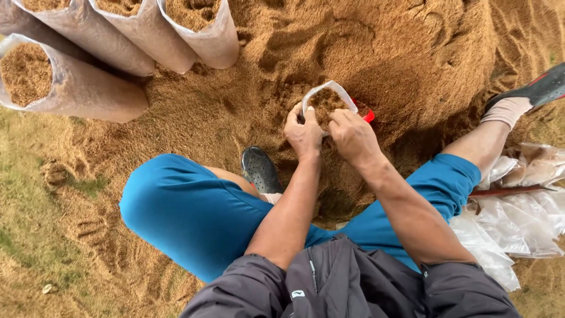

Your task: Filling small plastic bags with agricultural substrate using a hand scoop

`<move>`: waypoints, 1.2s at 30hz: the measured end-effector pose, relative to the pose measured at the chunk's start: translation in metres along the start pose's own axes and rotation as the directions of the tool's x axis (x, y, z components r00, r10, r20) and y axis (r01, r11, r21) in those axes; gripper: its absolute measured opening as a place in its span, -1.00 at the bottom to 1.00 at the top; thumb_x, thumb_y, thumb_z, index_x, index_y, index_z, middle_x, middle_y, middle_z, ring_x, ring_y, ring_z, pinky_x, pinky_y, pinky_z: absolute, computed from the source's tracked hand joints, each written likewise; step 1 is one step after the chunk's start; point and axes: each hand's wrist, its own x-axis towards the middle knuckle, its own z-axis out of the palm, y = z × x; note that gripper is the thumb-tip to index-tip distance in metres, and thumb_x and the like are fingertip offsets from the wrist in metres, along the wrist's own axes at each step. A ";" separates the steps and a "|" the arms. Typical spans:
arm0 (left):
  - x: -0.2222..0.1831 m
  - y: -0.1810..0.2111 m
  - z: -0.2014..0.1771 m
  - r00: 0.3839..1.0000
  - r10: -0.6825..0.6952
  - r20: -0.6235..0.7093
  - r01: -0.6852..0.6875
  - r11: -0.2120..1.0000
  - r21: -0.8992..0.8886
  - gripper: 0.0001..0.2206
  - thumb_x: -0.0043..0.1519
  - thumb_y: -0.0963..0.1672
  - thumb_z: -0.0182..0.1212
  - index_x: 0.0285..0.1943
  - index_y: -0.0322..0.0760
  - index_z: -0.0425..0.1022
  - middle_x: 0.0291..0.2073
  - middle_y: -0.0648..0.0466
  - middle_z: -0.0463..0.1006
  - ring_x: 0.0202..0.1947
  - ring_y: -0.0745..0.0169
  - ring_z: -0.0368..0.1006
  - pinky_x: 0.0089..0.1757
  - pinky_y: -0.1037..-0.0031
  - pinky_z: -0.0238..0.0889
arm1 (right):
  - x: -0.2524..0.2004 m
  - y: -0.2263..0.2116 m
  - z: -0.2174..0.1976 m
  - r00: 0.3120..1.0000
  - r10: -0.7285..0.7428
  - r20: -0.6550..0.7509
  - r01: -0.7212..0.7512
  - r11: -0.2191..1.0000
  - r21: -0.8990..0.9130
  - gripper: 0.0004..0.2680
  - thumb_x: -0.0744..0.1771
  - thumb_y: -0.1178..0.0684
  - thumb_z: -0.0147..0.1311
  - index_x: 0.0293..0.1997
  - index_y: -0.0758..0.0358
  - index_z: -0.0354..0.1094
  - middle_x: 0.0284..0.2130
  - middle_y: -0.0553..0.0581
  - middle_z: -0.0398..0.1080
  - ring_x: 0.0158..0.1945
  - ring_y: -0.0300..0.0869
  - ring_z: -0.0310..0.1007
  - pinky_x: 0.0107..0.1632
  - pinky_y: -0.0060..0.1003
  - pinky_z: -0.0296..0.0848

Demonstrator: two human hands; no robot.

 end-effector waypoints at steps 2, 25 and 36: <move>-0.007 0.018 -0.007 1.000 0.022 0.008 -0.022 1.000 -0.010 -0.70 0.32 -0.14 0.18 0.19 -0.41 0.50 0.12 -0.32 0.51 0.06 -0.14 0.53 -0.03 0.21 0.48 | -0.006 -0.010 0.001 0.990 0.023 -0.138 -0.019 0.999 0.031 -0.86 0.42 0.16 -0.07 -0.18 0.15 0.48 -0.05 0.07 0.47 0.16 -0.14 0.48 0.22 -0.25 0.45; 0.008 -0.013 -0.006 0.996 -0.085 -0.018 0.085 0.996 -0.010 -0.69 0.39 0.01 0.04 0.06 -0.19 0.61 -0.06 -0.09 0.61 0.03 -0.01 0.51 0.05 0.16 0.35 | 0.003 -0.036 -0.011 0.994 -0.015 -0.106 0.015 1.000 -0.007 -0.87 0.41 0.13 -0.05 -0.17 0.12 0.49 0.03 0.12 0.47 0.14 -0.11 0.50 0.27 -0.20 0.44; 0.006 0.016 -0.013 0.989 -0.082 0.125 0.084 0.996 -0.014 -0.71 0.30 -0.16 0.11 0.18 -0.20 0.59 0.23 -0.22 0.48 0.28 -0.17 0.37 0.19 0.09 0.29 | 0.022 -0.037 -0.055 0.994 -0.105 -0.007 0.103 0.985 -0.137 -0.55 0.27 -0.03 0.14 0.32 0.20 0.28 0.40 0.21 0.15 0.48 -0.01 0.10 0.49 -0.17 0.11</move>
